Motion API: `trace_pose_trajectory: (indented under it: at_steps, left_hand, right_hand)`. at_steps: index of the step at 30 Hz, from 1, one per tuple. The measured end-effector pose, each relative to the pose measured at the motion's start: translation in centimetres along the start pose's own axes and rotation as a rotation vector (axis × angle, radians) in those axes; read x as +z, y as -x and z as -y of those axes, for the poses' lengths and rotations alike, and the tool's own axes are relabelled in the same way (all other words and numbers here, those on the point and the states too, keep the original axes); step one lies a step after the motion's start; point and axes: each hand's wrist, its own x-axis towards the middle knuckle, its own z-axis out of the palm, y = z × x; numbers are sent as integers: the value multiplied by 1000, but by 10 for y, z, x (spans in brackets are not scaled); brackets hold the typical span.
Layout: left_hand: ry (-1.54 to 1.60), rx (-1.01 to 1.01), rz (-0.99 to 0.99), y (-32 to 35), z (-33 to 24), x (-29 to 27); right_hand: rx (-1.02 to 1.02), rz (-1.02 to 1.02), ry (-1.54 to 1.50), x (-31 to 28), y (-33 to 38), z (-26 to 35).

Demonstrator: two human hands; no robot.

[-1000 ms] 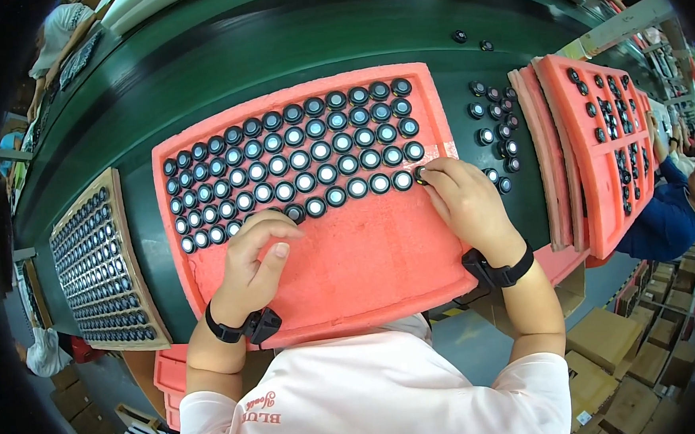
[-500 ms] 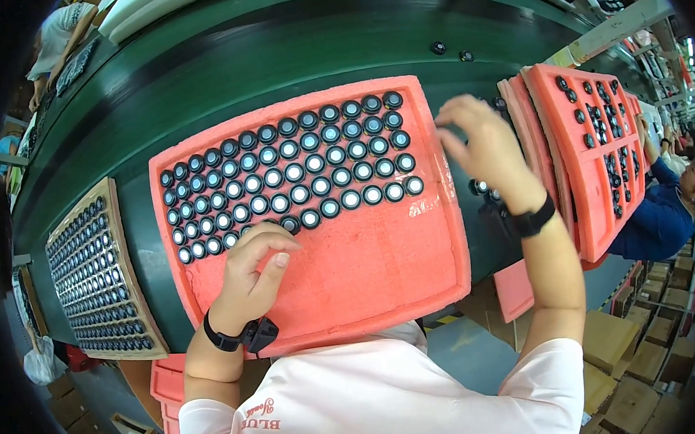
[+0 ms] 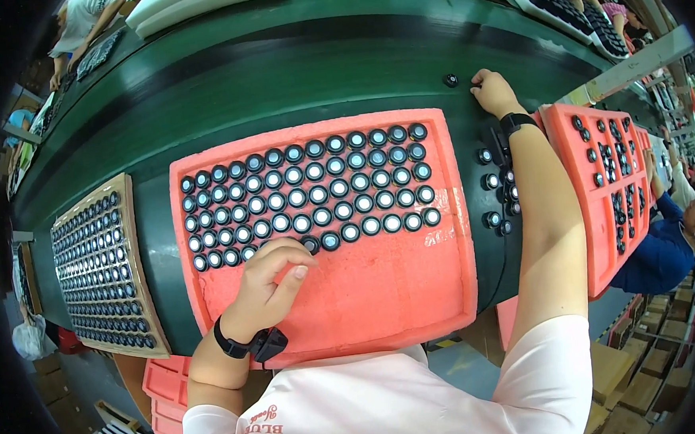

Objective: The person picks up small black electronic components from a pink tray, turns them over to inspect different sides, and then places them back into the tray.

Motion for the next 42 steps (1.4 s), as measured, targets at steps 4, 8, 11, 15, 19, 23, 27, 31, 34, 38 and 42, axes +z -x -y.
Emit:
trace_pose_trajectory:
  at_steps: [4, 8, 11, 15, 19, 23, 27, 31, 34, 38, 42]
  left_hand:
    - [5, 28, -35, 0, 0, -4]
    - [49, 74, -80, -1, -1, -5]
    - [10, 111, -154, 3, -4, -5]
    - [75, 134, -289, 2, -13, 7]
    - [-9, 266, -324, 4, -12, 0]
    - [48, 240, -339, 7, -2, 2]
    - [73, 148, -359, 13, -5, -2]
    - [130, 114, -358, 10, -6, 0]
    - [115, 119, -349, 6, -4, -2]
    - [56, 127, -349, 5, 0, -2]
    - [92, 125, -378, 3, 2, -2]
  right_hand:
    - [-57, 18, -193, -21, 9, 33]
    - [-99, 172, -944, -53, 69, 117]
    - [-191, 486, -1141, -63, 127, 190]
    - [-218, 923, -1225, -62, 196, 247]
    - [-378, 1023, -1424, -39, 224, 264]
    - [-392, 949, -1251, -45, 206, 265]
    - [-747, 63, -380, -40, 132, 232]
    - [-464, -6, -173, -18, 52, 162]
    - [-411, -21, -21, -4, 9, 123]
    - [-463, 105, -135, 11, -15, 116]
    - [-479, 194, -129, 10, -27, 119]
